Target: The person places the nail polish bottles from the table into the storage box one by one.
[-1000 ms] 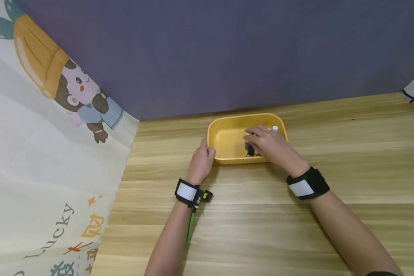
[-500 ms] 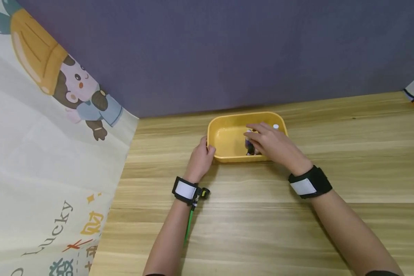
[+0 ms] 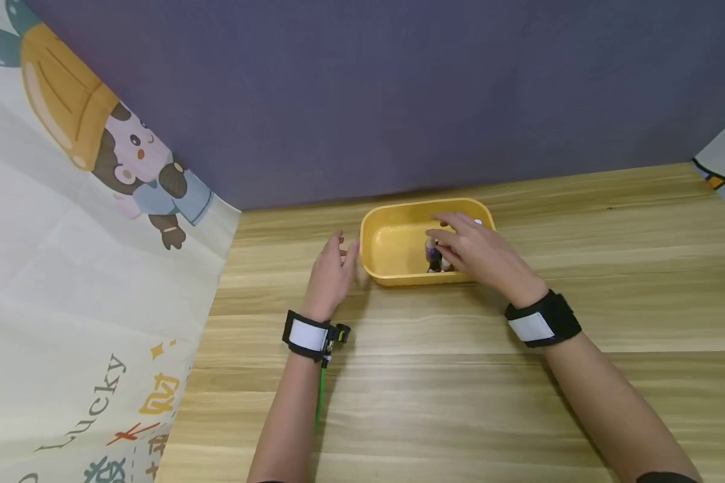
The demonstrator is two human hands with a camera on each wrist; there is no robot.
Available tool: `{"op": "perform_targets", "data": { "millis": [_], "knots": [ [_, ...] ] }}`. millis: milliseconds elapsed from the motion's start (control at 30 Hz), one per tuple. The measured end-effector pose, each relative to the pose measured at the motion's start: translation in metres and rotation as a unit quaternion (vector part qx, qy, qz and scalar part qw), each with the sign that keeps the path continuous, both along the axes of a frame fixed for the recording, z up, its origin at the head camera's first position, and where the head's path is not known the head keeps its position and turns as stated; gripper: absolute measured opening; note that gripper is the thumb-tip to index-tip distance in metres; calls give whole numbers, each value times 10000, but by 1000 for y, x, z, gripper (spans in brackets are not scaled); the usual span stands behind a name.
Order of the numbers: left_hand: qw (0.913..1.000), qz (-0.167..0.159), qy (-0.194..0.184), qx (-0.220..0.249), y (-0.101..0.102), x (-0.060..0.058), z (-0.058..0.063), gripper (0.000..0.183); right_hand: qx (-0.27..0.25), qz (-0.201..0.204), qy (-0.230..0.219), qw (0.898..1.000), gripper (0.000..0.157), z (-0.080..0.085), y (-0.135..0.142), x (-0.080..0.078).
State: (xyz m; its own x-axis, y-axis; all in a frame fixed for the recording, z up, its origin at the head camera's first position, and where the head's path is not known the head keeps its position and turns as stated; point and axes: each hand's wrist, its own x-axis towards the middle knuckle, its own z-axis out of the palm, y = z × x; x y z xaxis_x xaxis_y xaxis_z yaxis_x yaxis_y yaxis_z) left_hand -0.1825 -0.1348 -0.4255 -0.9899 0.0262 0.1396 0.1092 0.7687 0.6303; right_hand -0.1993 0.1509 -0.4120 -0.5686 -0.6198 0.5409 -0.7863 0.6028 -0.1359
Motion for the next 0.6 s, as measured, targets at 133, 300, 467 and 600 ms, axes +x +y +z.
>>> {"op": "perform_targets", "data": {
  "millis": [133, 300, 467, 600],
  "knots": [
    [10000, 13, 22, -86, -2, 0, 6, 67, -23, 17, 218, 9998, 36, 2, 1, 0],
    [9993, -23, 172, -325, -2, -2, 12, 74, -208, 5, 296, 9993, 39, 7, 1, -2],
    [9963, -339, 179, -773, 3, 4, 13, 82, -333, -65, 187, 9992, 43, 5, 6, 5],
    [9908, -649, 261, -1157, 8, 7, 8, 82, -240, -371, -99, 9990, 50, -2, 18, 18]
  ]
}}
